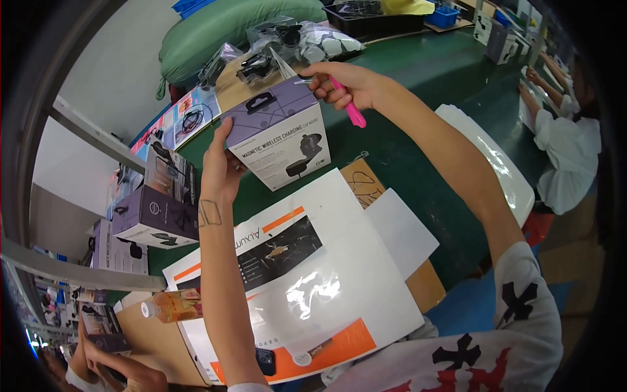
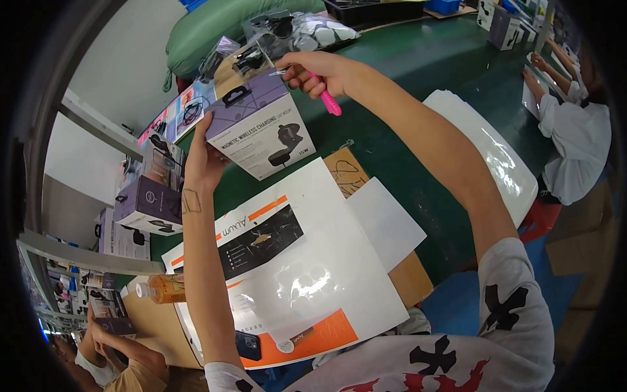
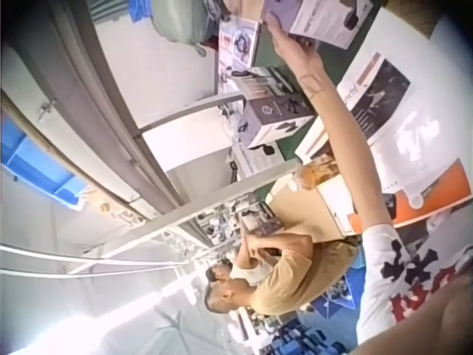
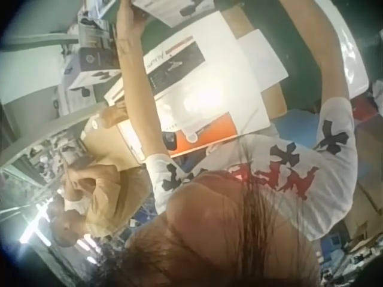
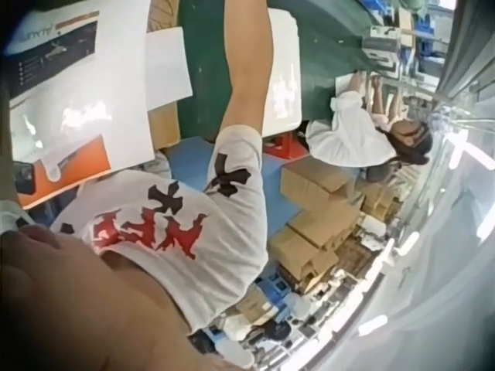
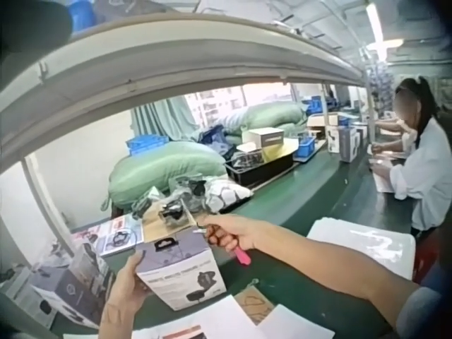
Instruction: The recorder is applying protective film and tape to electronic product boxes on an assembly line.
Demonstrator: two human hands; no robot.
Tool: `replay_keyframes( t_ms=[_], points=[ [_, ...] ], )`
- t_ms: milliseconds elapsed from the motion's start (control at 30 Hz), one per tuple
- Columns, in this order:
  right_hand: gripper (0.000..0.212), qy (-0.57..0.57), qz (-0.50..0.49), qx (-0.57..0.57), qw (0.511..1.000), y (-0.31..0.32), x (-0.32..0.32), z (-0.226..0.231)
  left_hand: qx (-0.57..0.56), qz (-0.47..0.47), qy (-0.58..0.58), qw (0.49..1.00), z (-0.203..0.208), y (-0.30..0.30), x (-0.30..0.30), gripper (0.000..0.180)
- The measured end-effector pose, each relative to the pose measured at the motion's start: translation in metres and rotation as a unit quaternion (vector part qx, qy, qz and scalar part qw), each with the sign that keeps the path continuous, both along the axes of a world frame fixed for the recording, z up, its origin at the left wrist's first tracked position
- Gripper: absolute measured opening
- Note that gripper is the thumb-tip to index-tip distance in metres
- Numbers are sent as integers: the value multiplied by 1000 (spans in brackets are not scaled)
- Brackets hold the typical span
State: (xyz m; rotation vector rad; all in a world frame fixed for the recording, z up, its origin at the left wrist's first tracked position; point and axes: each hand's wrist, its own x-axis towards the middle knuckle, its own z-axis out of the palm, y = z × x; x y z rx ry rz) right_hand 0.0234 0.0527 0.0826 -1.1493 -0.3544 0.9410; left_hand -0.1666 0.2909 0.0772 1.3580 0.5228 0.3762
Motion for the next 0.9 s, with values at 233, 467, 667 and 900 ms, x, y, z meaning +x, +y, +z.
replay_keyframes(
  t_ms=[233, 467, 667, 900],
  points=[
    [28, -554, -151, -92, 814, -6, 24, -1, 14, -4, 0, 1000, 2, -16, 19, 54],
    [32, -603, -292, 116, 733, -40, 28, 49, 25, 11, 1, 1000, -6, -23, 36, 61],
    [32, -261, -97, 28, 960, -49, 25, 5, 27, 25, -10, 999, -15, -36, 52, 64],
    [41, -21, -56, 23, 998, -38, 38, -40, 35, -10, 0, 999, -9, -52, 59, 62]
  ],
)
